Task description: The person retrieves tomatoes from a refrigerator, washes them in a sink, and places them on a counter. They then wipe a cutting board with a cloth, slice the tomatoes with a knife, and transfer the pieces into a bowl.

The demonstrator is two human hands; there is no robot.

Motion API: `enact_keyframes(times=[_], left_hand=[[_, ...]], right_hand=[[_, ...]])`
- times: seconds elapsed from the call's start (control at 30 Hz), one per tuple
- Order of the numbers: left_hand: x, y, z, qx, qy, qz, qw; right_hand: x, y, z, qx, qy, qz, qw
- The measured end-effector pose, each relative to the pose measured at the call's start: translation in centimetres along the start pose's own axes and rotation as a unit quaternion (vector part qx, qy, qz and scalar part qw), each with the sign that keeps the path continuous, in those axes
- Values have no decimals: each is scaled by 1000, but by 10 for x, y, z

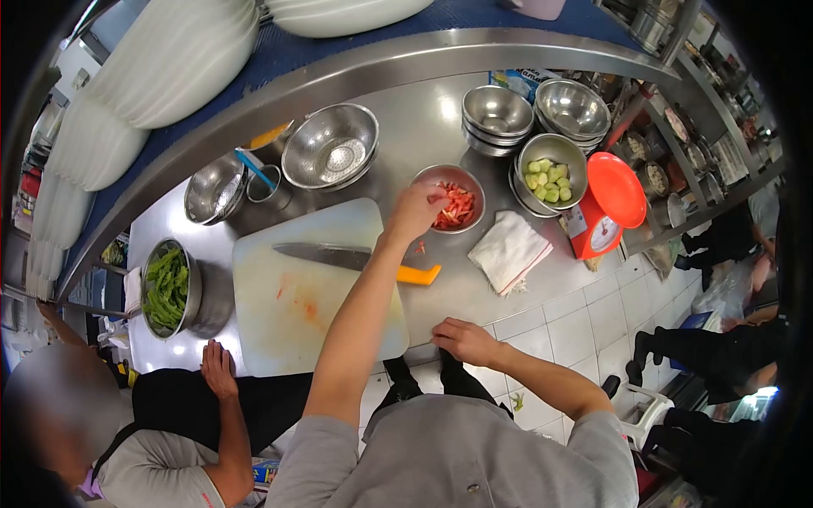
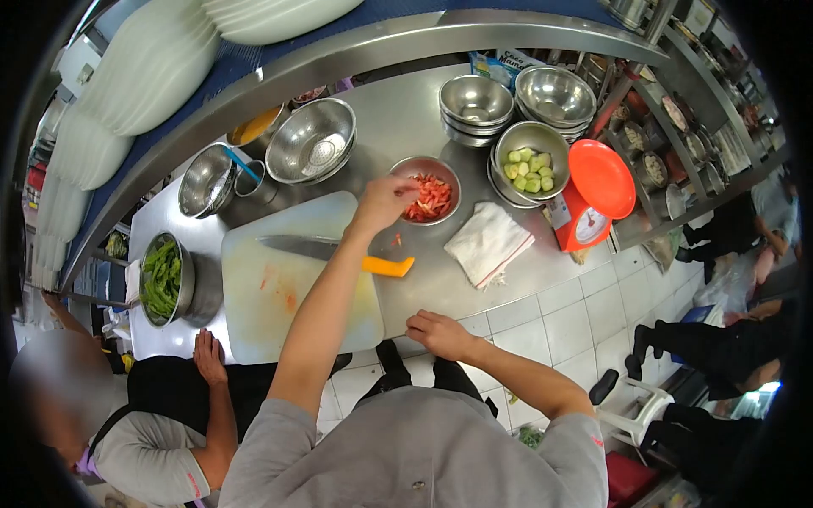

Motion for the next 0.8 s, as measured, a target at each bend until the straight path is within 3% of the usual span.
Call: enact_keyframes(times=[0.03,0.07,0.13,0.17,0.2,0.23,0.37,0.4,0.47,0.53,0.63,0.7,0.73,0.77,0.8], left_hand=[[5,0,10,132,-53,-2,990],[6,0,9,135,-52,0,989],[-1,-5,-12,28,53,23,998],[-8,-5,-20,31,46,19,998],[-18,-7,-29,14,24,-46,999],[-26,-10,-35,-2,6,-109,994],[-52,-21,-28,85,-24,-92,992],[-62,-19,-28,48,-13,-105,993],[-85,-14,-21,-48,7,-116,992],[-107,-2,-8,-125,23,-116,985],[-141,23,0,-161,-10,-138,977],[-172,28,4,-239,13,-138,961],[-183,29,8,-265,11,-144,953],[-194,29,12,-264,20,-145,953],[-208,21,17,-375,66,-204,902]], right_hand=[[-3,3,-2,5,5,8,1000],[-1,3,-12,5,8,6,1000],[8,1,-61,35,181,-18,983],[18,9,-86,37,261,22,964],[31,21,-113,39,336,64,939],[50,36,-137,41,357,74,930],[77,52,-201,54,436,82,895],[64,57,-201,54,433,81,896],[14,80,-186,-32,345,233,909],[-14,67,-146,-264,223,277,897],[-56,101,-113,-230,246,246,909],[-54,85,-120,-222,252,256,907],[-51,75,-134,43,343,317,883],[-45,62,-133,304,402,358,786],[-20,30,-124,326,395,310,801]])
Point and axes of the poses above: each hand's wrist, its own x-axis towards the middle knuckle, its own z-axis out of the palm, y = z × x, the point moved 5 cm from there along x, towards the middle knuckle, and after that the axes turned 14 degrees about x, right-handed, at the moved point
